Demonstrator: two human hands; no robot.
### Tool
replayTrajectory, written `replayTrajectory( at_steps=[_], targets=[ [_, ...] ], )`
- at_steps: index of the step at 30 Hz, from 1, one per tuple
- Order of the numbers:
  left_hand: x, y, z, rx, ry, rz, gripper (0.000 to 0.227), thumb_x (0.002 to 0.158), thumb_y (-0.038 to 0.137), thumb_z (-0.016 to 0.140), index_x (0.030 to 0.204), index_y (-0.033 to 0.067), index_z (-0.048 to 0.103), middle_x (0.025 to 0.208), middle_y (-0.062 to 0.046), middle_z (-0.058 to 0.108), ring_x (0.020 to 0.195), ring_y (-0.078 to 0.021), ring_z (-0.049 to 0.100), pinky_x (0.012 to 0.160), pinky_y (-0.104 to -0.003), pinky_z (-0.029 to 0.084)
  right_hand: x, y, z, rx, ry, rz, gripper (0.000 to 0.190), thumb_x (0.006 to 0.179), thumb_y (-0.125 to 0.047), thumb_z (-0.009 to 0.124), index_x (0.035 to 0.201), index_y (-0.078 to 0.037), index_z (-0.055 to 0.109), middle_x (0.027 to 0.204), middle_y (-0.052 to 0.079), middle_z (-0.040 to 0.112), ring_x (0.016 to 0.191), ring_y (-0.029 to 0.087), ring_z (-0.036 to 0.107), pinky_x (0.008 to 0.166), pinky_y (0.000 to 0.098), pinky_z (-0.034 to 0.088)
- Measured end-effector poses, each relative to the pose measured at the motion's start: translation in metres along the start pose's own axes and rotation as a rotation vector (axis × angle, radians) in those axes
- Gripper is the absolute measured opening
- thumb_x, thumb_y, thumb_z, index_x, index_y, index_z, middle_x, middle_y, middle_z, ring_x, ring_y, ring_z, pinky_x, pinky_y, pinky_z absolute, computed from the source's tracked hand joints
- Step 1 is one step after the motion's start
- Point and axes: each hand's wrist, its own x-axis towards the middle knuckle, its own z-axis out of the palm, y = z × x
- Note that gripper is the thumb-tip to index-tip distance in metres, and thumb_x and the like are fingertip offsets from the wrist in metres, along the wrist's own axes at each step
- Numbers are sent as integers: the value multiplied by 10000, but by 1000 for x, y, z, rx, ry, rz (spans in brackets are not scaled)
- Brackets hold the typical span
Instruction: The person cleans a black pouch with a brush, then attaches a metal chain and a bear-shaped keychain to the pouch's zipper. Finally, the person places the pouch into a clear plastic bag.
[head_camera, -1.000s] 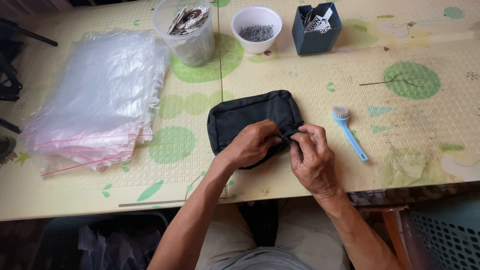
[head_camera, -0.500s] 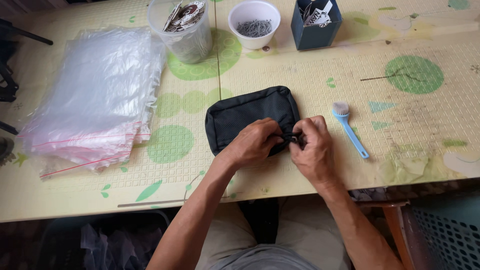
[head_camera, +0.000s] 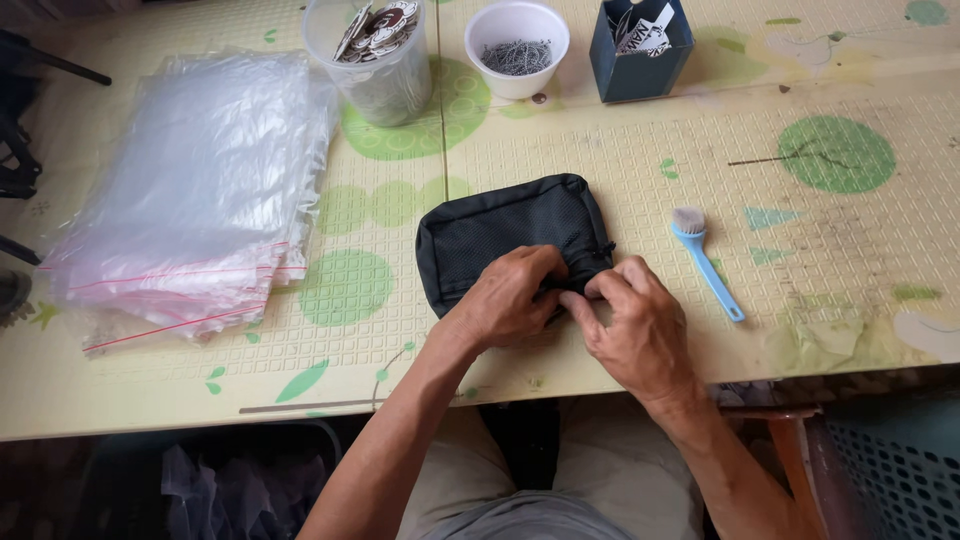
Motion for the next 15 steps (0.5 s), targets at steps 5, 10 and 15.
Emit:
replayTrajectory(
  at_steps=[5, 10, 15],
  targets=[
    [-12, 2, 10, 193, 120, 145, 92, 876, 125, 649, 960, 109, 615, 829, -79, 617, 886, -321, 683, 704, -432, 549, -3, 16, 7, -81, -62, 43, 225, 885, -273, 755, 780, -131, 615, 816, 24, 518, 751, 273, 669, 639, 369, 560],
    [-19, 0, 21, 363, 202, 312, 111, 919, 87, 533, 1012, 97, 593, 893, -99, 597, 885, -320, 651, 675, -413, 524, -3, 29, -4, -111, -158, 122, 257, 861, -336, 727, 732, -159, 594, 776, 40, 521, 727, 315, 663, 639, 424, 560],
    [-24, 4, 22, 398, 255, 400, 110, 1010, 181, 548, 1080, 112, 596, 1034, -112, 633, 984, -334, 688, 939, -472, 566, 29, -6, -49, 5, -393, 163, 155, 954, -250, 676, 893, -108, 689, 891, 102, 629, 860, 298, 710, 776, 408, 588]
  ],
)
